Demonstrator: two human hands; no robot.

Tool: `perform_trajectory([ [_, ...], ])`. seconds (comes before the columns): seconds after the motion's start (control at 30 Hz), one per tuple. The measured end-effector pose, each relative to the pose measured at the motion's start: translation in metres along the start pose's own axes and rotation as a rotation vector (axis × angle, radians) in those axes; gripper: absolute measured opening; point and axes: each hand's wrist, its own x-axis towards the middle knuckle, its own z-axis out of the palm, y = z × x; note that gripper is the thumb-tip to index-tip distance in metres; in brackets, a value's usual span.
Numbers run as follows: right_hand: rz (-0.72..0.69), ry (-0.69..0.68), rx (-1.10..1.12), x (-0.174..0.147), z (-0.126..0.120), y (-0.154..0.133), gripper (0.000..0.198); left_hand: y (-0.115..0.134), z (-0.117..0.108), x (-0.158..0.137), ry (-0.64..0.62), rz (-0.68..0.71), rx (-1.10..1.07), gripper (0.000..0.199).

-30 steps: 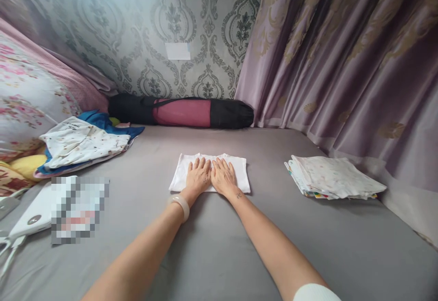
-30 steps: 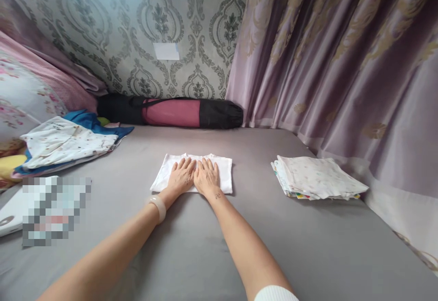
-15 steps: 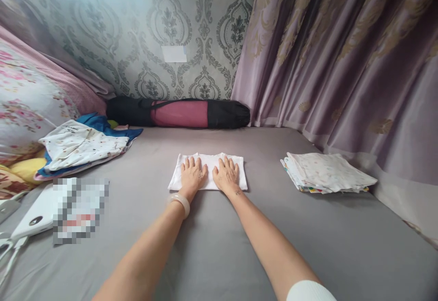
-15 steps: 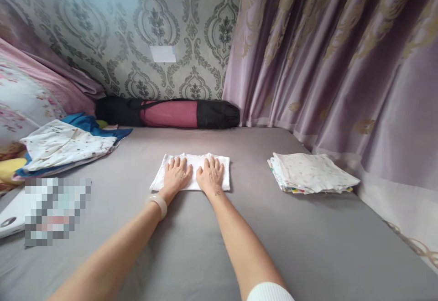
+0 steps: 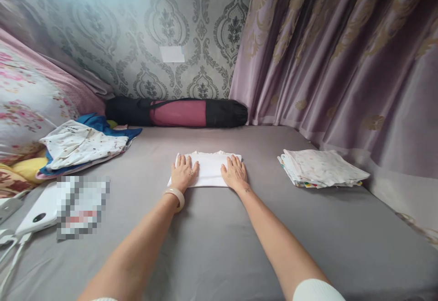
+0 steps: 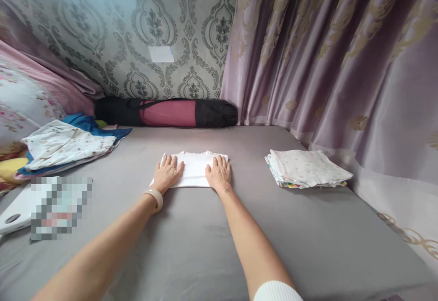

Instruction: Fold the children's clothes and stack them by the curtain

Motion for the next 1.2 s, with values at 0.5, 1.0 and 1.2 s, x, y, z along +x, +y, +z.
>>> perform_trajectory([
  [0.5,0.034,-0.06,-0.031,-0.003,-0.005,0.022,0.06,-0.054,0.006,0.01,-0.178,0.241,-0.065,0.061],
  [1.0,-0.004,-0.045,-0.046,0.002,-0.014,0.004,0.057,-0.028,-0.008,0.009,-0.091,0.249,0.071,0.044],
  [1.2,-0.054,0.009,-0.017,0.003,0.001,0.0,0.059,-0.016,0.004,0.006,-0.047,0.221,0.027,0.052],
])
